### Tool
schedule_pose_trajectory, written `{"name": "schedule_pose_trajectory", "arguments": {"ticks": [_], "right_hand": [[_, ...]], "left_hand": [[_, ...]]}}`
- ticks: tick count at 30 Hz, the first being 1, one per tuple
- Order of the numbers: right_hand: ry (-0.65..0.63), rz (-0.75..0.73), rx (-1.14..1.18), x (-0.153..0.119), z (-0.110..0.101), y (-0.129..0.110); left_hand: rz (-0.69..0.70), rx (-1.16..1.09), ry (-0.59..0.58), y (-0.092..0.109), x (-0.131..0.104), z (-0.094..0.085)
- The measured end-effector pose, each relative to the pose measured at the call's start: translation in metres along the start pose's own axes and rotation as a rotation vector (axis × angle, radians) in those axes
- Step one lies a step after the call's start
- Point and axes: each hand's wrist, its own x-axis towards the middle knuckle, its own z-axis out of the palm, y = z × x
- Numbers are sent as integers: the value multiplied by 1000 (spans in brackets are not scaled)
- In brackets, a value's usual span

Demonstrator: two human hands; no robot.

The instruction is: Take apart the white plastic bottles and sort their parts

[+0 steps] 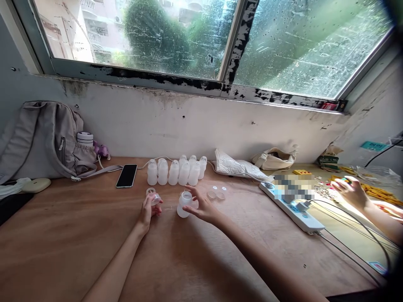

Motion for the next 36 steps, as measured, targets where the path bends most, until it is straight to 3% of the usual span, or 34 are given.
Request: {"name": "schedule_pose_trajectory", "arguments": {"ticks": [4,8,11,16,21,27,36], "right_hand": [[-73,76,111,-12,20,22],[3,144,190,-17,36,36],[87,167,261,-20,32,34],[84,206,264,-25,14,27],[191,99,168,-31,16,28],[232,-62,40,-32,19,22],[255,-82,33,-31,17,20]], "left_hand": [[-30,-6,-24,-1,-3,4],[-73,-16,-59,-1,-7,10],[-105,-56,-81,1,-9,14],[-136,-193,-98,-2,-11,20],[-144,-201,-56,-5,-11,26],[-135,-170,-67,-4,-17,31],[-129,-92,-57,-4,-21,32]]}}
